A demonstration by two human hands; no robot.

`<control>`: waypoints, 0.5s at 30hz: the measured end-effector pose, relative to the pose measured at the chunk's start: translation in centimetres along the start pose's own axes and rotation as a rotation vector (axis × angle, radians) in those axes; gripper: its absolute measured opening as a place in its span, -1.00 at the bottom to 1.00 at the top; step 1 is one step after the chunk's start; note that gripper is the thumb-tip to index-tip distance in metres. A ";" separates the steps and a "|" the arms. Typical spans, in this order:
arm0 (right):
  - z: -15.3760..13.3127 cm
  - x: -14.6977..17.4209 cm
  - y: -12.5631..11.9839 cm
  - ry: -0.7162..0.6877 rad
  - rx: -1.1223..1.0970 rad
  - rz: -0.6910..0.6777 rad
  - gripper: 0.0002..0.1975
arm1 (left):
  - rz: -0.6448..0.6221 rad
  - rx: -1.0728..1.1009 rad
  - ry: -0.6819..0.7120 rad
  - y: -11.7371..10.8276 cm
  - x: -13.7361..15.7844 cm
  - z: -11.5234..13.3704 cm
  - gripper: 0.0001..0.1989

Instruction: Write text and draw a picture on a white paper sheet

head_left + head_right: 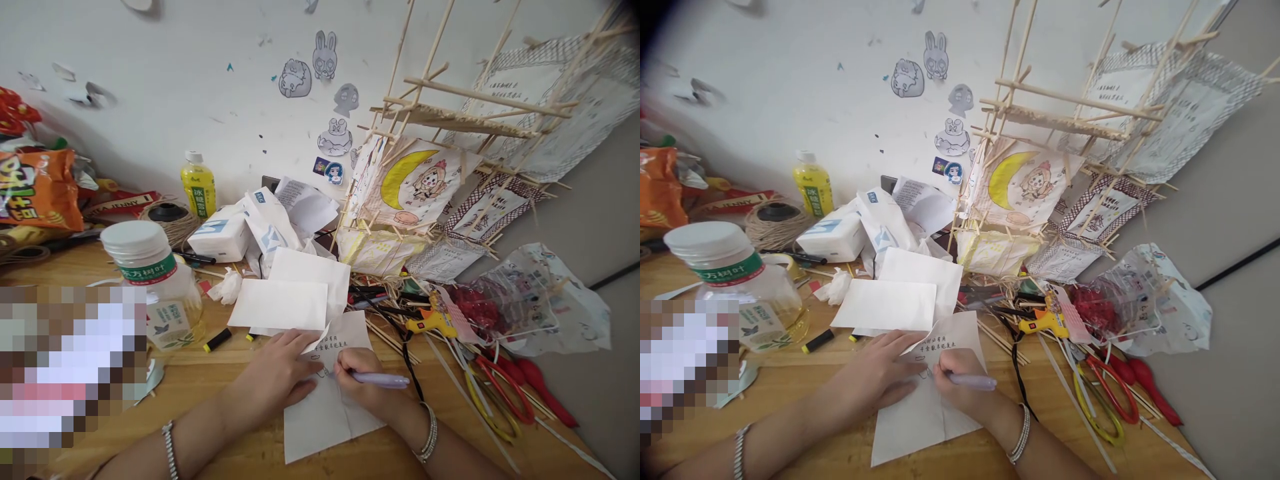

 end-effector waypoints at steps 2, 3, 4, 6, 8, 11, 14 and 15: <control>-0.1 0.0 0.0 -0.009 0.009 -0.008 -0.72 | -0.009 -0.009 0.000 0.1 0.0 0.1 -0.75; -0.2 0.0 0.0 -0.014 0.012 -0.012 -0.72 | -0.010 -0.016 0.002 0.1 0.1 0.1 -0.74; -0.3 0.0 0.0 -0.015 0.012 -0.015 -0.72 | -0.007 -0.023 0.005 0.2 0.1 0.1 -0.75; -0.3 0.0 -0.1 -0.009 0.000 -0.011 -0.72 | 0.015 -0.029 0.013 0.1 0.1 0.0 -0.75; -0.3 0.0 -0.2 0.002 -0.014 -0.002 -0.72 | 0.043 -0.026 0.022 0.1 0.2 0.0 -0.76; -0.2 0.0 -0.1 0.000 -0.012 0.006 -0.71 | 0.051 -0.036 0.034 0.2 0.3 -0.1 -0.76; -0.1 0.0 0.0 0.006 -0.029 -0.004 -0.72 | 0.035 -0.047 0.030 0.4 0.3 -0.1 -0.75; 0.0 0.0 0.0 0.018 -0.043 -0.005 -0.72 | 0.032 -0.045 0.027 0.4 0.3 -0.1 -0.74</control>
Point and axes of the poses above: each hand's wrist, its own x-axis away from the middle knuckle, its own y-axis out of the palm, z = x × y, the point moved 6 cm from there along -x, towards the middle knuckle, and after that the axes turned 2 degrees about x, right-handed, at the moved point
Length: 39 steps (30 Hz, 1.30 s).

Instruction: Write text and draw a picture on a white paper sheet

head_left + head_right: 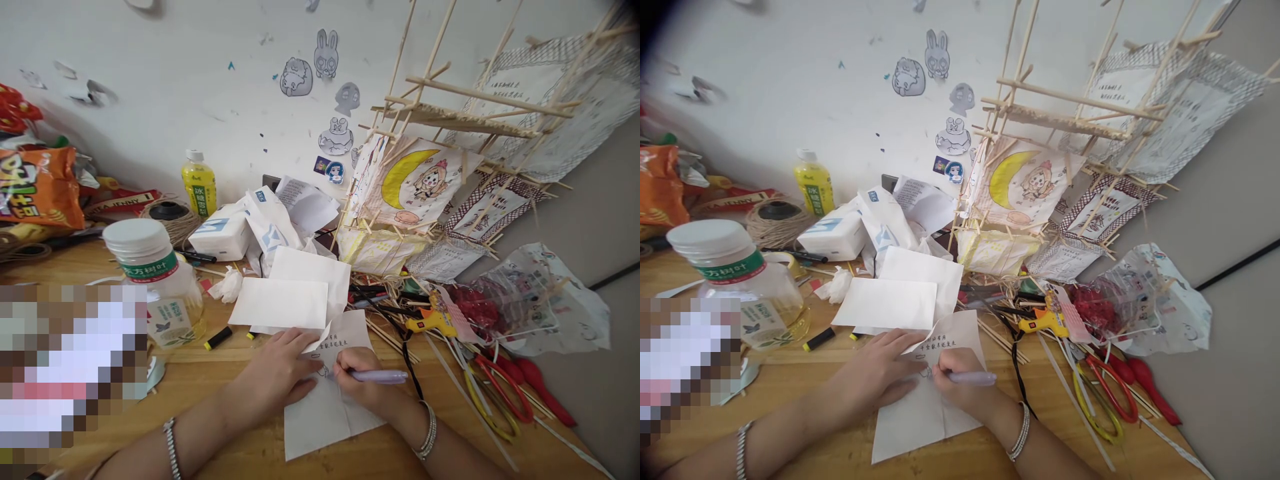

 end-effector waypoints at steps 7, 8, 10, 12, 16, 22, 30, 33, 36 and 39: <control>0.5 0.0 0.2 0.029 -0.048 -0.020 -0.73 | -0.001 0.008 0.004 0.0 -0.1 0.1 -0.74; 0.7 0.1 0.2 0.040 -0.058 -0.019 -0.73 | -0.001 0.008 0.005 0.0 -0.1 0.1 -0.74; 1.0 0.1 0.3 0.061 -0.073 -0.012 -0.73 | -0.006 0.011 0.004 -0.1 -0.1 0.1 -0.75; 1.1 0.1 0.3 0.064 -0.075 -0.004 -0.73 | -0.007 0.014 0.001 -0.1 -0.1 0.1 -0.75; 1.3 0.0 0.4 0.054 -0.083 0.004 -0.73 | 0.004 0.003 0.007 0.0 0.0 0.1 -0.75; 1.7 0.0 0.6 0.123 -0.110 -0.008 -0.73 | 0.018 -0.002 0.014 0.2 0.1 0.0 -0.76; 1.6 -0.1 0.4 0.181 -0.128 -0.016 -0.77 | 0.035 -0.002 0.018 0.3 0.1 -0.1 -0.78; 1.6 -0.2 0.5 0.163 -0.118 -0.016 -0.77 | 0.028 0.006 0.016 0.4 0.1 -0.2 -0.76; 1.7 -0.2 0.4 0.168 -0.111 -0.007 -0.77 | 0.028 0.010 0.015 0.4 0.0 -0.2 -0.76; 1.5 -0.1 0.3 0.149 -0.082 -0.007 -0.77 | 0.034 0.006 0.015 0.4 0.0 -0.2 -0.76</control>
Point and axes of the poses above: each hand's wrist, its own x-axis away from the middle knuckle, its own y-axis out of the palm, z = x × y, the point moved 6 cm from there along -x, towards the middle knuckle, and after that the axes turned 2 degrees about x, right-handed, at the moved point
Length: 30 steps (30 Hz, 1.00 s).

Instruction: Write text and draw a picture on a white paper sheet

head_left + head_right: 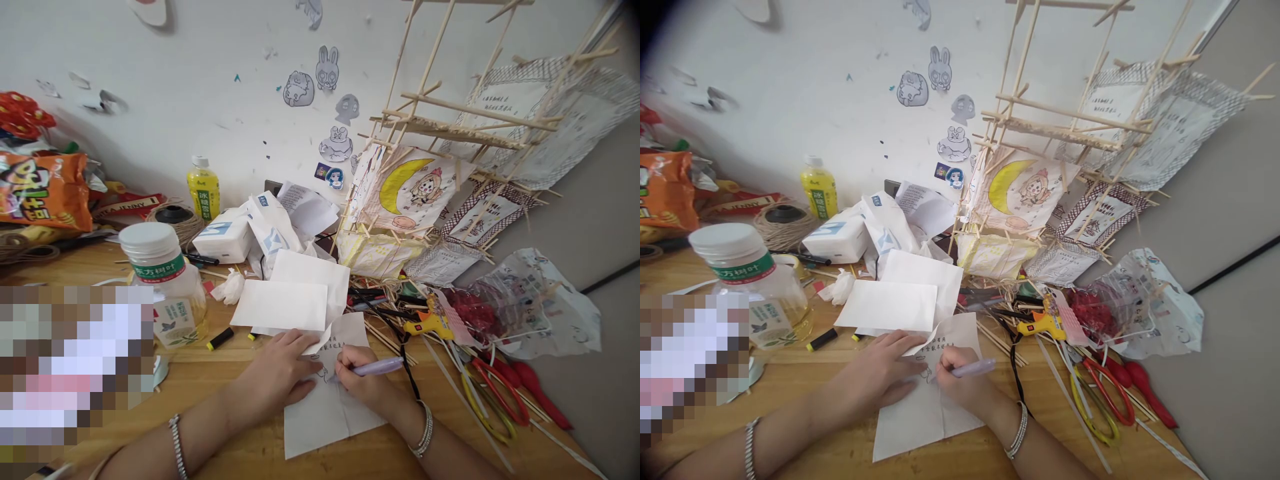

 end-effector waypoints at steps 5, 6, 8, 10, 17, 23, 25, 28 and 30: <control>-0.4 0.2 -0.1 -0.059 0.030 0.005 -0.75 | 0.004 0.010 0.002 -0.1 0.0 0.1 -0.77; -0.5 0.3 0.0 -0.067 0.035 0.001 -0.75 | 0.004 0.011 0.002 -0.2 0.0 0.1 -0.77; -0.5 0.3 0.0 -0.081 0.047 -0.006 -0.76 | -0.002 0.011 -0.001 -0.2 0.0 0.1 -0.76; -0.4 0.4 0.1 -0.088 0.046 -0.009 -0.76 | -0.009 0.011 -0.004 -0.1 0.0 0.1 -0.76; 0.0 0.1 0.1 -0.054 -0.004 0.006 -0.75 | -0.014 0.008 -0.003 -0.1 0.0 -0.1 -0.76; 0.0 0.0 0.2 -0.042 -0.022 -0.004 -0.75 | -0.010 0.004 0.001 0.0 0.1 0.0 -0.76; 0.1 0.0 0.1 -0.037 -0.026 0.003 -0.74 | -0.004 0.001 0.001 0.0 0.1 0.0 -0.76; 0.0 0.1 0.1 -0.041 -0.026 -0.009 -0.74 | 0.012 0.001 0.006 -0.1 0.1 0.0 -0.77; 0.0 0.1 0.1 -0.041 -0.018 -0.013 -0.74 | 0.021 0.000 0.008 -0.3 0.1 0.1 -0.78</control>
Point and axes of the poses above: each hand's wrist, its own x-axis away from the middle knuckle, its own y-axis out of the palm, z = x × y, the point moved 6 cm from there along -x, towards the middle knuckle, and after that the axes turned 2 degrees about x, right-handed, at the moved point
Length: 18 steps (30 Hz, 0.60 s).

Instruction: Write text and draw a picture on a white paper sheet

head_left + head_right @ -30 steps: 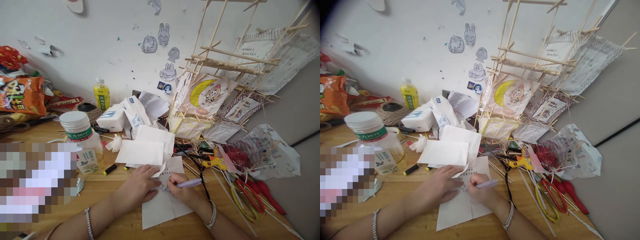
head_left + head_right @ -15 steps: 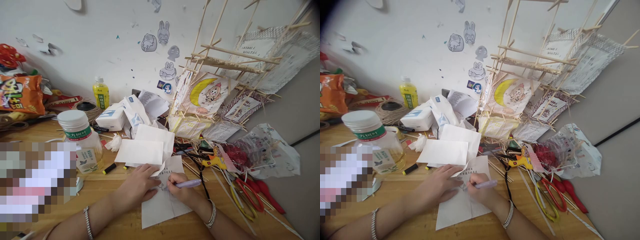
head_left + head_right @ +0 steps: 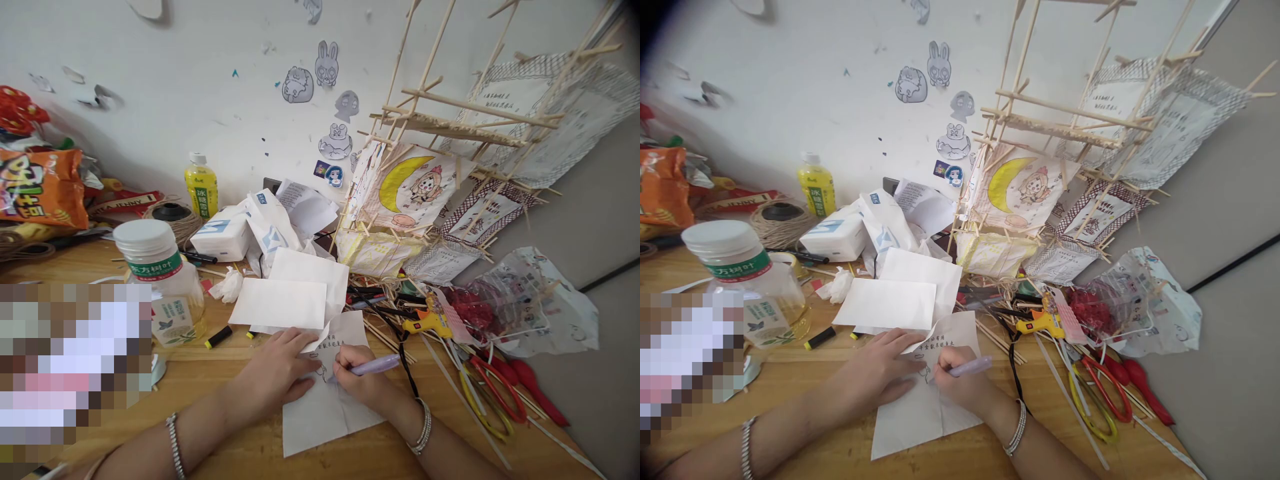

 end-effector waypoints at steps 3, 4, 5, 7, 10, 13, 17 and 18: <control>-0.1 0.2 -0.1 -0.007 0.039 0.004 -0.74 | -0.011 -0.003 -0.007 0.0 0.0 0.0 -0.77; -0.1 0.2 -0.1 -0.011 0.053 -0.002 -0.74 | -0.015 -0.003 -0.009 0.0 0.0 0.0 -0.77; -0.2 0.3 -0.1 -0.016 0.065 -0.006 -0.74 | -0.018 -0.003 -0.010 0.1 0.0 0.0 -0.76; -0.3 0.3 0.0 -0.024 0.083 -0.014 -0.74 | -0.015 -0.001 -0.009 0.1 0.0 -0.1 -0.77; -0.6 0.3 0.0 -0.033 0.091 -0.022 -0.74 | -0.017 0.000 -0.008 0.2 -0.1 -0.1 -0.77; -0.5 0.3 0.1 -0.032 0.050 -0.031 -0.74 | -0.026 0.008 -0.013 0.1 -0.1 -0.1 -0.76; 0.0 0.3 0.1 -0.009 0.014 -0.022 -0.74 | -0.029 0.014 -0.011 0.0 -0.1 0.0 -0.76; 0.1 0.3 0.1 -0.006 0.019 -0.020 -0.75 | -0.028 0.015 -0.011 -0.1 -0.1 0.0 -0.76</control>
Point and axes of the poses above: each hand's wrist, its own x-axis away from the middle knuckle, its own y-axis out of the palm, z = x × y, the point moved 6 cm from there along -x, towards the middle knuckle, and after that the axes turned 2 degrees about x, right-handed, at the moved point
